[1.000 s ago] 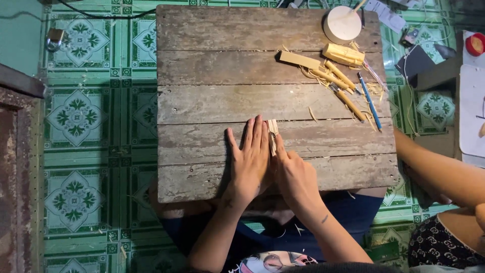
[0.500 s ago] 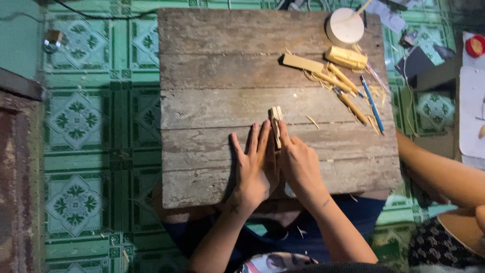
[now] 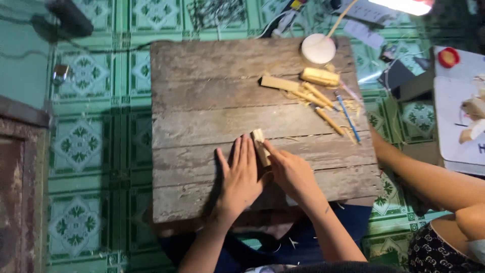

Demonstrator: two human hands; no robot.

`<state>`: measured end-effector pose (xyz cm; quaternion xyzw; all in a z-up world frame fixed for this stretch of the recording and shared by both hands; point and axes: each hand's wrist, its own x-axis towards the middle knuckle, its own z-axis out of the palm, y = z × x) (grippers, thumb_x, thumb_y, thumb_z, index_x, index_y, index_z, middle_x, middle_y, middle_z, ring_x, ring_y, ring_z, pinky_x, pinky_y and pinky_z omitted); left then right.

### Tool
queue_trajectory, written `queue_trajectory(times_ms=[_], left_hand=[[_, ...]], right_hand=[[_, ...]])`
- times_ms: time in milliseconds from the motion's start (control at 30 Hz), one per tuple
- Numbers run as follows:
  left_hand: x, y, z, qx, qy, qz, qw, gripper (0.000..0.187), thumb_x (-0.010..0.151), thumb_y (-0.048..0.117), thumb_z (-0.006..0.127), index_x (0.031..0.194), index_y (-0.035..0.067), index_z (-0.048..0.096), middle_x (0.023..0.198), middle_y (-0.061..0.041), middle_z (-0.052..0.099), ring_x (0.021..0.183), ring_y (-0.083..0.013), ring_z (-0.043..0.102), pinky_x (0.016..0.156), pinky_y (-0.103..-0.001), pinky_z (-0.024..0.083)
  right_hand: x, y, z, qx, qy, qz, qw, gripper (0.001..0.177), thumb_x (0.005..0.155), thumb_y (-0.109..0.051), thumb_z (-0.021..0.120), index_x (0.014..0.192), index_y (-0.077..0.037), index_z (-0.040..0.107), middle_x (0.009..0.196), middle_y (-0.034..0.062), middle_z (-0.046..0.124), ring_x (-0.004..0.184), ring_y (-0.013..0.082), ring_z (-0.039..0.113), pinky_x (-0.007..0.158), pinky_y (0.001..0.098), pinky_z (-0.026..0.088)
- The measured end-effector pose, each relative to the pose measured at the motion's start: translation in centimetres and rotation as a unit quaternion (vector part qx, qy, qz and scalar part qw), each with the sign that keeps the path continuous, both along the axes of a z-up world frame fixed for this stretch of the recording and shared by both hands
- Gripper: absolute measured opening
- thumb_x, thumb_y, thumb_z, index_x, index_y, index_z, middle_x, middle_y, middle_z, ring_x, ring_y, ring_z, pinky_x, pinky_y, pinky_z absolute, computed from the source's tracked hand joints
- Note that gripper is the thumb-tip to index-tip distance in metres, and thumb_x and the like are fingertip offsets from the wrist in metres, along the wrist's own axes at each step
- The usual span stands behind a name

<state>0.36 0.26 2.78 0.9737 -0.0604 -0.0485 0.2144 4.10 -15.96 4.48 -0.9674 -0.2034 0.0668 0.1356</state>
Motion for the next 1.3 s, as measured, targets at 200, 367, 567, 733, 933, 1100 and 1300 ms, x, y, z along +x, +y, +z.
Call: queue_trajectory(times_ms=[200, 367, 567, 733, 933, 1100, 1300], left_hand=[[3.9, 1.5, 2.0, 0.064, 0.093, -0.061, 0.992, 0.106, 0.082, 0.047, 0.075, 0.160, 0.003, 0.018, 0.168, -0.017, 0.013, 0.155, -0.0394, 0.007, 0.113, -0.081, 0.003], [8.1, 2.5, 2.2, 0.019, 0.105, -0.109, 0.988, 0.109, 0.074, 0.047, 0.080, 0.158, 0.005, 0.025, 0.165, -0.017, 0.023, 0.155, -0.0391, 0.014, 0.116, -0.076, 0.005], [12.6, 3.5, 1.1, -0.212, 0.018, -0.032, 0.977, 0.110, 0.058, 0.012, 0.089, 0.151, 0.016, 0.031, 0.138, -0.021, 0.059, 0.132, -0.0423, 0.054, 0.114, -0.061, 0.029], [15.8, 2.1, -1.4, -0.617, 0.002, 0.024, 0.786, 0.113, 0.068, -0.027, 0.069, 0.153, 0.024, 0.014, 0.127, -0.029, 0.060, 0.109, -0.0468, 0.067, 0.087, -0.044, 0.060], [16.4, 1.5, -1.9, -0.751, 0.024, 0.082, 0.655, 0.074, 0.086, -0.013, 0.047, 0.150, 0.018, 0.029, 0.111, -0.026, 0.065, 0.082, -0.0266, 0.070, 0.066, -0.032, 0.061], [17.6, 3.8, -8.2, -0.740, 0.056, 0.135, 0.656, 0.049, 0.095, 0.002, 0.059, 0.142, 0.004, 0.046, 0.110, -0.030, 0.071, 0.078, -0.0282, 0.074, 0.064, -0.035, 0.060], [19.0, 4.1, -10.1, -0.680, -0.001, 0.145, 0.719, 0.033, 0.099, 0.007, 0.062, 0.131, 0.001, 0.058, 0.114, -0.018, 0.071, 0.089, -0.0226, 0.071, 0.074, -0.038, 0.063]], right_hand=[[1.0, -1.3, 1.7, 0.076, 0.058, 0.041, 0.995, 0.047, 0.095, -0.017, 0.057, 0.142, -0.022, 0.056, 0.100, 0.0135, 0.074, 0.092, 0.0417, 0.072, 0.075, 0.0520, 0.060], [4.3, -2.5, 1.2, 0.064, 0.083, 0.063, 0.993, 0.046, 0.099, -0.019, 0.055, 0.144, -0.028, 0.049, 0.099, 0.0103, 0.074, 0.092, 0.0406, 0.072, 0.076, 0.0540, 0.058], [8.8, -2.3, 3.8, 0.146, 0.049, 0.123, 0.980, 0.040, 0.100, -0.017, 0.055, 0.139, -0.022, 0.055, 0.092, 0.0175, 0.073, 0.089, 0.0481, 0.069, 0.073, 0.0582, 0.056], [11.2, -1.3, 4.9, 0.268, -0.018, 0.142, 0.953, 0.040, 0.102, -0.021, 0.057, 0.141, -0.027, 0.057, 0.098, 0.0159, 0.074, 0.091, 0.0469, 0.069, 0.071, 0.0576, 0.056], [12.5, -1.6, 0.8, 0.405, -0.133, 0.103, 0.899, 0.047, 0.101, -0.011, 0.058, 0.148, -0.016, 0.057, 0.091, 0.0230, 0.074, 0.080, 0.0452, 0.070, 0.068, 0.0528, 0.055], [12.3, -0.7, -0.2, 0.425, -0.184, 0.130, 0.877, 0.035, 0.099, -0.010, 0.062, 0.133, -0.012, 0.069, 0.079, 0.0183, 0.072, 0.071, 0.0404, 0.071, 0.062, 0.0463, 0.057], [12.0, -0.1, -0.7, 0.394, -0.178, 0.139, 0.891, 0.054, 0.098, -0.003, 0.060, 0.151, -0.009, 0.051, 0.103, 0.0218, 0.075, 0.086, 0.0425, 0.073, 0.068, 0.0510, 0.058]])
